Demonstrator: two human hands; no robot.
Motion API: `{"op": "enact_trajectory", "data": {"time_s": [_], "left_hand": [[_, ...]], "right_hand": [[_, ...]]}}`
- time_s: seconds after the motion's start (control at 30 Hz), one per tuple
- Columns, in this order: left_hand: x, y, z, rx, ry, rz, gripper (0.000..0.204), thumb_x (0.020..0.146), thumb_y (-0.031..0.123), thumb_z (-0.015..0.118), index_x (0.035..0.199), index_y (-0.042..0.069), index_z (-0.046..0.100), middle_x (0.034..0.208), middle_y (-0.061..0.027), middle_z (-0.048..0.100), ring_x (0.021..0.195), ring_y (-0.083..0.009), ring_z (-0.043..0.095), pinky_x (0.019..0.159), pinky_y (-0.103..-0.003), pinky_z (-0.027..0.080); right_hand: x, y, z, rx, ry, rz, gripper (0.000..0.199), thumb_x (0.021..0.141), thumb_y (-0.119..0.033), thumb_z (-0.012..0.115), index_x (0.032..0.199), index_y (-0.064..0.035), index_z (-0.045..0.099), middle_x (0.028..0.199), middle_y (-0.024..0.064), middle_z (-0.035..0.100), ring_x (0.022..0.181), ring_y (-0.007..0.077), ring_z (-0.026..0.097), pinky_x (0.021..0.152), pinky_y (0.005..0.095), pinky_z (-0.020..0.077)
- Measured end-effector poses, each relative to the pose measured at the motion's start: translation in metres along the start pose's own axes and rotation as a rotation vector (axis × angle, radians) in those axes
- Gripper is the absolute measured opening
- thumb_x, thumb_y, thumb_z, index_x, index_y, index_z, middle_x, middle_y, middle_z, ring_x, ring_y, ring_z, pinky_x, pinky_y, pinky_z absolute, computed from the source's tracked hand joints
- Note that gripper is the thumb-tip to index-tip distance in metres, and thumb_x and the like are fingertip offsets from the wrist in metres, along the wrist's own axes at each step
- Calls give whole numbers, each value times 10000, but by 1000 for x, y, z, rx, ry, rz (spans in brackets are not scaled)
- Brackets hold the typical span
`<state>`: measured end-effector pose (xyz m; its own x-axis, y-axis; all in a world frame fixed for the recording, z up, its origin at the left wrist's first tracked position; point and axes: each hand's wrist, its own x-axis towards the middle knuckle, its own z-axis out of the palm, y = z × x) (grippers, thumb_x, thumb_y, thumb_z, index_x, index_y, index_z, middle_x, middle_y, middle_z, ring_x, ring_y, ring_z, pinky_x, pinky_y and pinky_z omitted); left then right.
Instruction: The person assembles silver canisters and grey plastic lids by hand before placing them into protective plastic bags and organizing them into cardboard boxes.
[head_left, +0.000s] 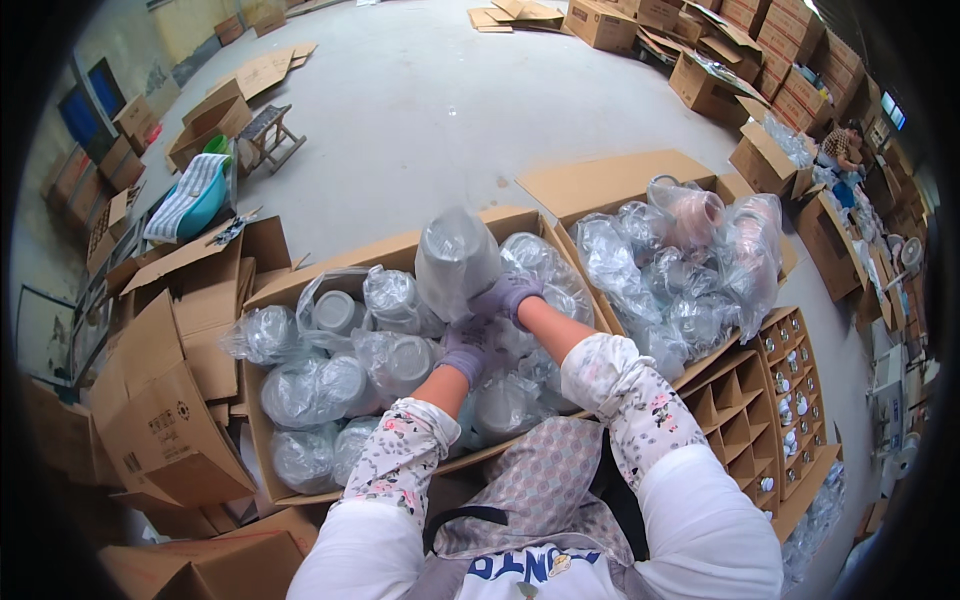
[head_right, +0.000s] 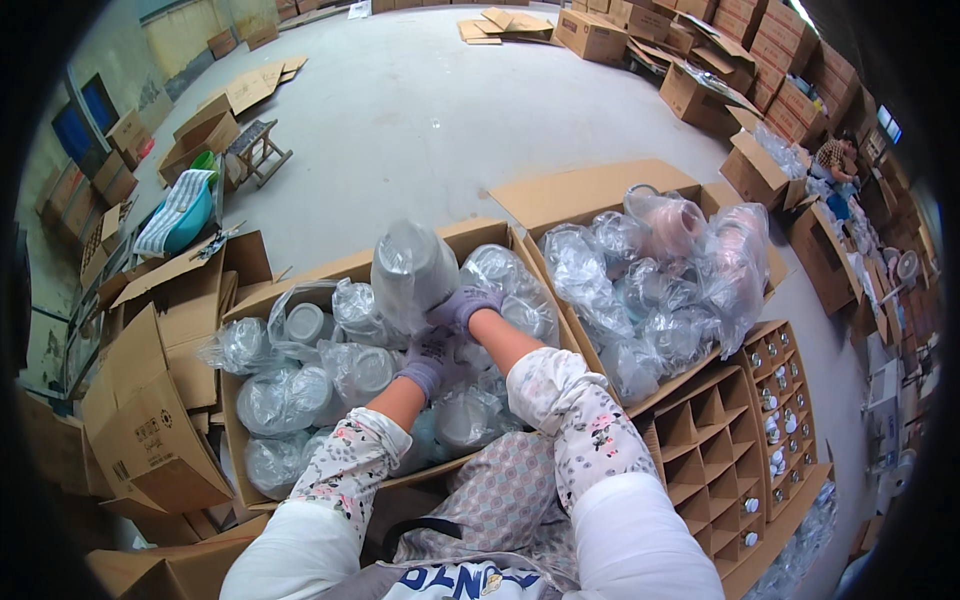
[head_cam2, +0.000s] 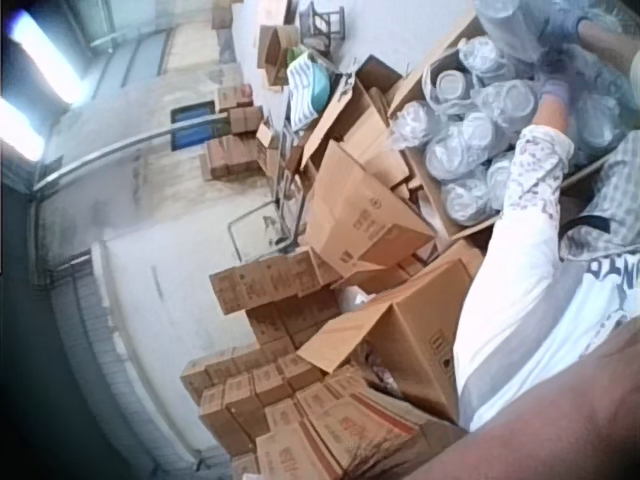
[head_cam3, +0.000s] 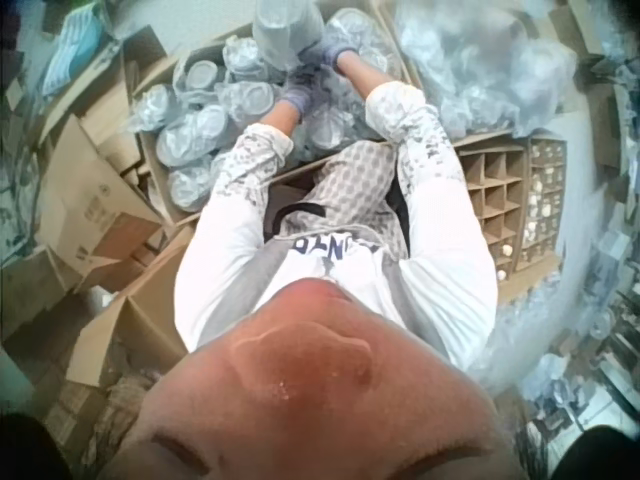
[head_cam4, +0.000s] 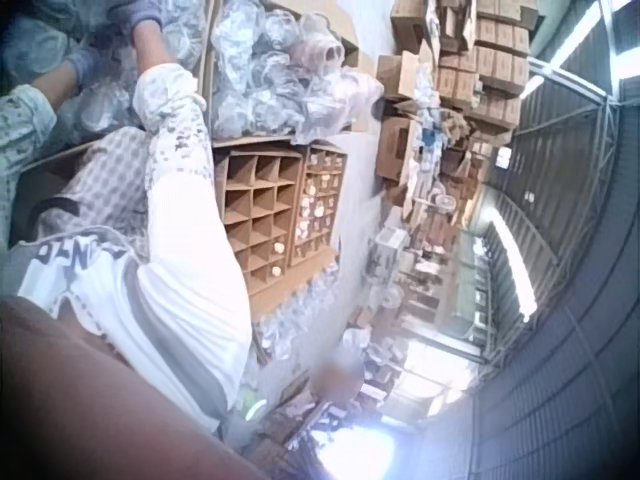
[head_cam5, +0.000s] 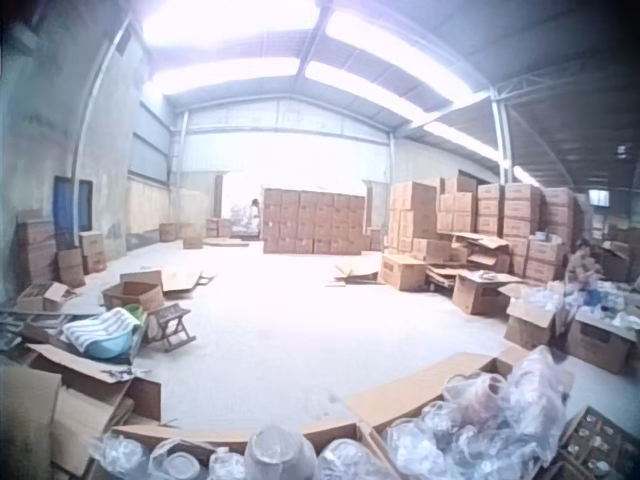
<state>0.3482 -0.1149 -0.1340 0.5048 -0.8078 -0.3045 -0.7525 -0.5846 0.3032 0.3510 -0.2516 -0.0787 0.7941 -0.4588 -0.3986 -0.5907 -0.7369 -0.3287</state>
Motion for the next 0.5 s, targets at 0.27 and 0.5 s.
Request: {"op": "enact_trajectory", "data": {"time_s": [0.27,0.5], "left_hand": [[29,-13,43,93,123,53,831,638,615,673,1298,128,535,1376,-143,458,1299,-321,428,1102,-459,320],[44,-38,72,-107,3,21,795,756,537,625,1407,118,445,1492,-155,376,1379,-300,360,1151,-427,261]], "right_hand": [[22,37,33,718,-205,-59,616,608,-321,808,1108,17,688,1060,153,691,980,259,646,880,332,490],[-32,-23,0,101,-81,-142,563,658,-328,803,1116,-21,690,1071,125,699,1016,206,644,912,305,470]]}}
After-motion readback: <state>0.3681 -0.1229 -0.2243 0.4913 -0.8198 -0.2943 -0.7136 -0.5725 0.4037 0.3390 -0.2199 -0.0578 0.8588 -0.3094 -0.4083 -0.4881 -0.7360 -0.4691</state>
